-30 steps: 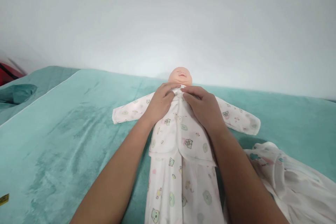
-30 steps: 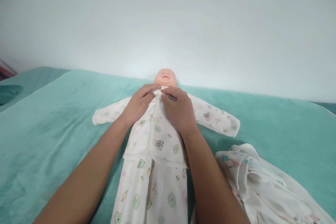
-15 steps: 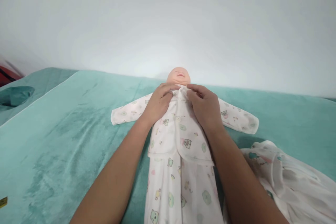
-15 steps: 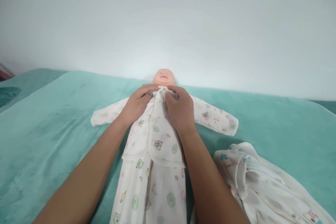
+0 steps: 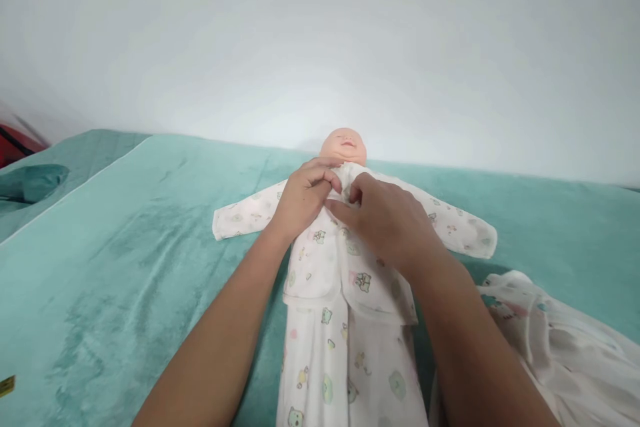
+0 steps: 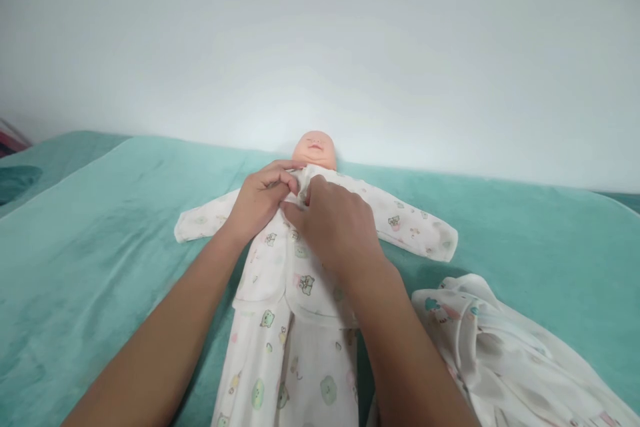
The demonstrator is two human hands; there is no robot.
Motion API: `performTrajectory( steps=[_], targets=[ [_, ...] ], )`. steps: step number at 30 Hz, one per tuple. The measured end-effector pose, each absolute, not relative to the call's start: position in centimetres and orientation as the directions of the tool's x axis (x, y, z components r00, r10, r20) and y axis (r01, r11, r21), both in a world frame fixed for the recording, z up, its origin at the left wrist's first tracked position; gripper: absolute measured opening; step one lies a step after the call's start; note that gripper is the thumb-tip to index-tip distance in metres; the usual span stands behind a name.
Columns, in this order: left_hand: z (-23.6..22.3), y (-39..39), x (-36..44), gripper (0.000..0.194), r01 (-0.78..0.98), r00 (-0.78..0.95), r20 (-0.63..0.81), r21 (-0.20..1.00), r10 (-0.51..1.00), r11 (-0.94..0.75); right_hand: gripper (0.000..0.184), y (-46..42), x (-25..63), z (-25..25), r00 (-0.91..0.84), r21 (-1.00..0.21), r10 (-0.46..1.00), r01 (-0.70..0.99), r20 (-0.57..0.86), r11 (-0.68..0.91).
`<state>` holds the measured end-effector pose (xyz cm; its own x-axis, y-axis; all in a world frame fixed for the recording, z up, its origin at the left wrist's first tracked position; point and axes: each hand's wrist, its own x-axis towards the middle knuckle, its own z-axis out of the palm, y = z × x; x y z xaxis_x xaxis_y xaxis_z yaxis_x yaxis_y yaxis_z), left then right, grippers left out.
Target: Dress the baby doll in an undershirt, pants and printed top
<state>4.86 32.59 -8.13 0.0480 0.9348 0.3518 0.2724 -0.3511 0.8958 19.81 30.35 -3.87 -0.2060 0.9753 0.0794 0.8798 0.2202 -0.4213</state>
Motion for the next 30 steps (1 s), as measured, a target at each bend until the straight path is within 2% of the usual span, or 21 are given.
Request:
performTrajectory(
  steps=[3, 6, 10, 13, 16, 20, 25, 30],
  targets=[
    [-8.1, 32.6, 4.9, 0.029, 0.265, 0.064, 0.356, 0.894, 0.932, -0.36, 0.022, 30.1, 19.8, -3.6, -0.212, -0.378, 0.976, 0.901, 0.044, 0.213],
    [-8.2, 32.6, 4.8, 0.03, 0.249, 0.07, 0.369, 0.893, 0.927, -0.374, 0.021, 30.4, 20.1, -3.7, -0.262, -0.409, 0.963, 0.874, 0.063, 0.264],
    [-8.3, 32.6, 4.9, 0.029, 0.232, 0.061, 0.375, 0.896, 0.925, -0.379, 0.027, 31.4, 21.5, -4.0, -0.364, -0.595, 0.93, 0.74, 0.038, 0.314],
    [-8.3, 32.6, 5.0, 0.027, 0.234, 0.067, 0.379, 0.893, 0.923, -0.384, 0.024, 32.0, 22.7, -4.2, -0.434, -0.769, 0.9, 0.59, -0.045, 0.246],
    [-8.3, 32.6, 5.0, 0.029, 0.238, 0.07, 0.384, 0.89, 0.921, -0.389, 0.017, 32.4, 23.3, -4.5, -0.477, -0.857, 0.877, 0.477, -0.067, 0.194],
    [-8.4, 32.7, 4.9, 0.03, 0.232, 0.085, 0.387, 0.889, 0.918, -0.396, 0.013, 32.6, 23.2, -4.7, -0.464, -0.871, 0.885, 0.449, -0.038, 0.199],
    [-8.5, 32.7, 4.9, 0.029, 0.203, 0.118, 0.371, 0.899, 0.921, -0.389, 0.015, 32.6, 22.7, -4.6, -0.345, -0.848, 0.938, 0.507, -0.032, 0.158],
    [-8.3, 32.7, 5.0, 0.028, 0.167, 0.116, 0.373, 0.906, 0.92, -0.389, 0.023, 32.6, 22.3, -4.6, -0.278, -0.865, 0.96, 0.49, -0.038, 0.107]
  ],
)
